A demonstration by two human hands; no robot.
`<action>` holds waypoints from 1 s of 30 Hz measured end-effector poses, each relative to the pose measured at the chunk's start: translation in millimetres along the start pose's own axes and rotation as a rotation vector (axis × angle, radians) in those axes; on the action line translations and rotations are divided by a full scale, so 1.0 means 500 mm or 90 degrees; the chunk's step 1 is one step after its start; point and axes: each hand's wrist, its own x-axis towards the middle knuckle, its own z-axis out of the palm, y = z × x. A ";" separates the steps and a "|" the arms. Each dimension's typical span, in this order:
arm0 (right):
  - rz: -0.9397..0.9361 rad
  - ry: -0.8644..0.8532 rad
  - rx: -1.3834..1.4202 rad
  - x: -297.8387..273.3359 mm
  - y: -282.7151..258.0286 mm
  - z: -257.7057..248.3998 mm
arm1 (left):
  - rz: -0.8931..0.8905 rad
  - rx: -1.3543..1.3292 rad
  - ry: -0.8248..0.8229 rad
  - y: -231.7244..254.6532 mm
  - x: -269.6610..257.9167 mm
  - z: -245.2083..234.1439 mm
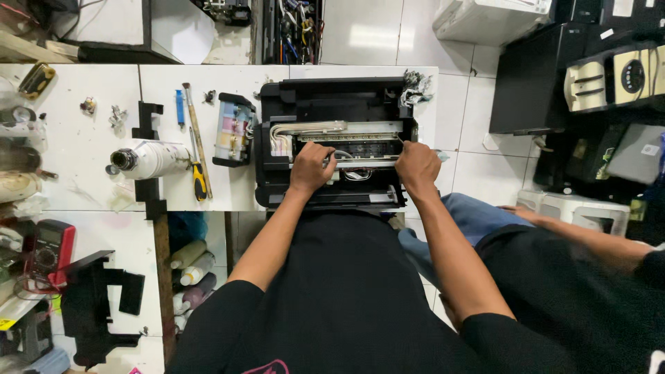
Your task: The person works on the internal components of a disassembled printer placed on a workbench. They use their hands to adjust and connect wires and parts inside the device throughout the clip.
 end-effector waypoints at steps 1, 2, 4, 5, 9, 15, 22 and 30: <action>-0.001 -0.001 0.000 0.001 0.001 0.005 | -0.001 0.001 0.000 -0.003 -0.004 0.000; 0.000 -0.005 -0.001 0.003 0.005 0.007 | 0.005 0.005 0.003 -0.005 -0.004 0.002; 0.002 -0.006 -0.002 0.004 0.000 0.008 | 0.014 0.008 0.007 -0.006 -0.003 0.006; -0.003 -0.011 0.013 0.002 -0.008 0.008 | 0.013 0.007 0.010 -0.006 -0.003 0.007; -0.014 -0.040 0.043 0.006 -0.053 0.021 | 0.004 0.020 0.010 -0.013 -0.008 0.016; 0.015 -0.023 0.045 0.006 -0.044 -0.004 | -0.002 0.003 0.005 -0.009 -0.007 0.010; 0.031 -0.008 0.104 0.007 -0.028 0.035 | -0.006 0.001 0.013 -0.008 -0.006 0.013; 0.074 0.030 0.176 0.006 0.002 0.032 | -0.009 0.003 -0.013 0.017 0.004 -0.016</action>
